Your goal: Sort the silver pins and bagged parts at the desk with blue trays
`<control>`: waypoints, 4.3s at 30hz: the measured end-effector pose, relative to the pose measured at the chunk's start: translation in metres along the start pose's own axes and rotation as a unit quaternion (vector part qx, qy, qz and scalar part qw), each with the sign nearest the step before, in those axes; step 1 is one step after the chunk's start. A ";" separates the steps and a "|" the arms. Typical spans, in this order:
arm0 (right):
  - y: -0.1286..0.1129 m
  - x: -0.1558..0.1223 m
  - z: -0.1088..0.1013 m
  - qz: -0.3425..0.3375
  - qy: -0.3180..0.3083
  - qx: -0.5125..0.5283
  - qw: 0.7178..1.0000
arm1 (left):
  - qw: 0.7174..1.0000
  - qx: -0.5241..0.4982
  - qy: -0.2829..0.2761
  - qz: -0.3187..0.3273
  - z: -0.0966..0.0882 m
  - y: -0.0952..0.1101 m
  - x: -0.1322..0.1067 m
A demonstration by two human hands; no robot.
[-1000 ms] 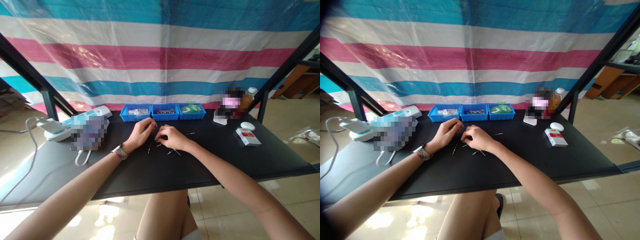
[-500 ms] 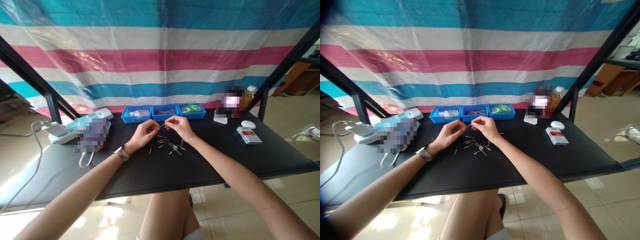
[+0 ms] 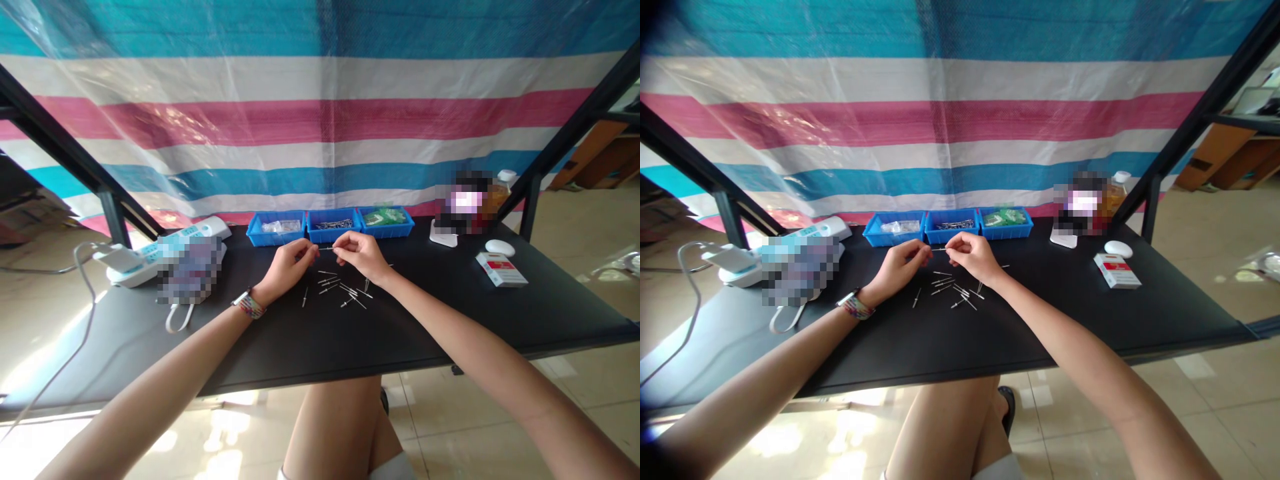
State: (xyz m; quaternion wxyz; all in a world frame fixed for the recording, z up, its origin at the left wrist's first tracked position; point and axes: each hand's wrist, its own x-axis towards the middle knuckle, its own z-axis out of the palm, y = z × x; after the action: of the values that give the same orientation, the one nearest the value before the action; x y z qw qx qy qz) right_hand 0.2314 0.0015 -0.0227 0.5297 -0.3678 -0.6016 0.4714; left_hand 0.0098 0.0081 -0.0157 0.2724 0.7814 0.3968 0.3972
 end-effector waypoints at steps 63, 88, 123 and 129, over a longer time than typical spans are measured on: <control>0.012 -0.006 -0.005 -0.136 -0.069 -0.299 0.942 | 0.983 0.066 -0.147 0.092 -0.002 -0.010 0.002; -0.014 -0.018 0.009 -0.175 -0.027 -0.253 0.951 | 0.988 -0.132 -0.079 -0.015 0.001 -0.004 0.004; -0.003 -0.013 0.006 -0.039 0.013 -0.071 0.997 | 0.991 -0.121 -0.038 -0.046 -0.006 -0.001 0.007; 0.006 -0.012 0.006 -0.008 -0.012 -0.064 0.998 | 0.990 -0.122 -0.045 -0.052 -0.006 0.000 0.007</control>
State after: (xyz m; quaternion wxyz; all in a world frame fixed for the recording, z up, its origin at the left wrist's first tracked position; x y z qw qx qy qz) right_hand 0.2268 -0.0089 -0.0315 0.5018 -0.3905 -0.6394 0.4323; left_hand 0.0070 0.0144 -0.0094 0.4035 0.7377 0.3732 0.3921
